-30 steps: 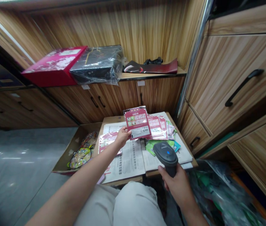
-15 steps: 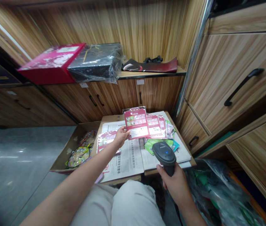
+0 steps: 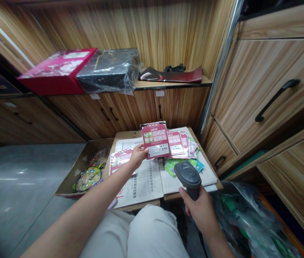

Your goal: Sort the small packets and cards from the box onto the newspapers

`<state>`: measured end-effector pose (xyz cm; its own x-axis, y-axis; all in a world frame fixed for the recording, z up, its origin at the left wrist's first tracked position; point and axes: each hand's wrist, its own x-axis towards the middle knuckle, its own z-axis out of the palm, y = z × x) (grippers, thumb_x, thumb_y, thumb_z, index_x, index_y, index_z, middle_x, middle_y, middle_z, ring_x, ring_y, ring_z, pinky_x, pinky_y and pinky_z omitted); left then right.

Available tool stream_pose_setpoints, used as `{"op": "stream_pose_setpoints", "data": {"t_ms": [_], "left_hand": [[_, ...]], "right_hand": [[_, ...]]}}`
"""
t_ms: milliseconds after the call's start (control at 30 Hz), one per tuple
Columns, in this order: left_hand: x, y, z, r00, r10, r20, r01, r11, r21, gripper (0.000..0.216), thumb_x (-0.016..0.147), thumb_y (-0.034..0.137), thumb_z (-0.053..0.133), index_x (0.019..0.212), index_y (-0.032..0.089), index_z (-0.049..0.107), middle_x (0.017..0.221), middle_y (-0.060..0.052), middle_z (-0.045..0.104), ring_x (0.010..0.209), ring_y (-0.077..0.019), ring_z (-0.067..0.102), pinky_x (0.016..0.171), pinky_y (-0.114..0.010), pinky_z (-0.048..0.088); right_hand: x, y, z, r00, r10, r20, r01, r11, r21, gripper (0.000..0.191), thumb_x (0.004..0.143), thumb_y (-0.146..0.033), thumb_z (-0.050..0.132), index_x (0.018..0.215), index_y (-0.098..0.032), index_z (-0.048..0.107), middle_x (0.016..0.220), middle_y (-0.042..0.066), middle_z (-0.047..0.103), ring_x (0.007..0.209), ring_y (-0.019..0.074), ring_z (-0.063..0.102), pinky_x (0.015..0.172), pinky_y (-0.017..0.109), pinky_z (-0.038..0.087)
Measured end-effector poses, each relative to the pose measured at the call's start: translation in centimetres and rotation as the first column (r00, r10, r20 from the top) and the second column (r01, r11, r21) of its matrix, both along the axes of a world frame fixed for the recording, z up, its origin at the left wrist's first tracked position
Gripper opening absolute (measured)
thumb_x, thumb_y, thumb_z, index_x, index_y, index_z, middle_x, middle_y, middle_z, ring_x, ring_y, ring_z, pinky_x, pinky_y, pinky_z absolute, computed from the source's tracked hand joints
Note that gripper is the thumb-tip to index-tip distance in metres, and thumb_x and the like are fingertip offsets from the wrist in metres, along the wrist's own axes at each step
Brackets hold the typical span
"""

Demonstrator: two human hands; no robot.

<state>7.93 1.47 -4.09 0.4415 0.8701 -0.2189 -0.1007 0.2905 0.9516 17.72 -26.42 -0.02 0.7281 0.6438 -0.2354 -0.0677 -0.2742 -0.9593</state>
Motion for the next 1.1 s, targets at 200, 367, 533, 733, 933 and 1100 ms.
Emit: {"op": "stream_pose_setpoints", "data": {"t_ms": [200, 367, 533, 733, 933, 1100], "left_hand": [[3.8, -0.3, -1.3, 0.996, 0.089, -0.010, -0.089, 0.996, -0.021, 0.036, 0.062, 0.014, 0.070, 0.089, 0.019, 0.046, 0.066, 0.004, 0.061, 0.059, -0.0124, 0.061, 0.060, -0.026, 0.050], [8.5, -1.7, -1.9, 0.996, 0.075, -0.051, -0.073, 0.997, 0.029, 0.030, 0.066, 0.009, 0.061, 0.092, 0.019, 0.049, 0.058, 0.007, 0.052, 0.051, -0.0099, 0.053, 0.055, -0.021, 0.043], [11.8, -3.3, -3.0, 0.983, 0.108, -0.151, -0.092, 0.990, 0.107, 0.028, 0.072, 0.005, 0.055, 0.096, 0.018, 0.054, 0.066, 0.005, 0.053, 0.055, -0.0098, 0.051, 0.057, -0.021, 0.041], [12.4, -3.6, -3.9, 0.884, 0.115, -0.454, 0.043, 0.946, 0.323, 0.037, 0.077, 0.008, 0.058, 0.114, 0.014, 0.058, 0.109, -0.011, 0.062, 0.103, -0.0202, 0.059, 0.092, -0.030, 0.044], [11.6, -4.1, -2.6, 0.650, 0.042, -0.759, 0.451, 0.782, 0.430, 0.054, 0.078, 0.015, 0.062, 0.131, 0.019, 0.054, 0.130, -0.015, 0.049, 0.120, -0.0262, 0.049, 0.103, -0.035, 0.036], [11.3, -5.2, -1.9, 0.473, 0.101, -0.875, 0.617, 0.671, 0.411, 0.042, 0.082, 0.029, 0.061, 0.124, 0.026, 0.061, 0.129, -0.014, 0.048, 0.126, -0.0337, 0.039, 0.105, -0.046, 0.032]], "right_hand": [[1.6, -1.0, 0.8, 0.997, -0.070, 0.011, 0.070, 0.997, 0.044, 0.043, 0.066, -0.056, 0.074, 0.082, -0.018, 0.062, 0.039, -0.008, 0.049, 0.031, 0.0120, 0.044, 0.032, 0.023, 0.035], [3.5, -2.0, 0.5, 0.996, -0.094, 0.006, 0.093, 0.995, 0.029, 0.045, 0.069, -0.056, 0.074, 0.086, -0.016, 0.061, 0.041, -0.008, 0.051, 0.033, 0.0113, 0.045, 0.033, 0.022, 0.037], [5.3, -2.9, -0.5, 0.999, -0.042, 0.015, 0.042, 0.999, 0.017, 0.042, 0.070, -0.053, 0.074, 0.086, -0.017, 0.058, 0.041, -0.008, 0.051, 0.033, 0.0117, 0.047, 0.034, 0.023, 0.039], [5.9, -3.0, -0.8, 0.998, -0.063, -0.009, 0.063, 0.998, 0.020, 0.039, 0.071, -0.050, 0.075, 0.086, -0.017, 0.060, 0.044, -0.008, 0.053, 0.035, 0.0112, 0.048, 0.034, 0.022, 0.040], [5.4, -2.6, -1.1, 0.995, -0.088, -0.047, 0.089, 0.996, 0.015, 0.044, 0.067, -0.054, 0.076, 0.085, -0.016, 0.061, 0.043, -0.007, 0.053, 0.033, 0.0121, 0.048, 0.032, 0.023, 0.039], [4.6, -2.4, -0.5, 0.987, -0.159, -0.035, 0.160, 0.986, 0.037, 0.044, 0.066, -0.054, 0.077, 0.082, -0.017, 0.062, 0.044, -0.007, 0.052, 0.033, 0.0116, 0.046, 0.031, 0.022, 0.037]]}}
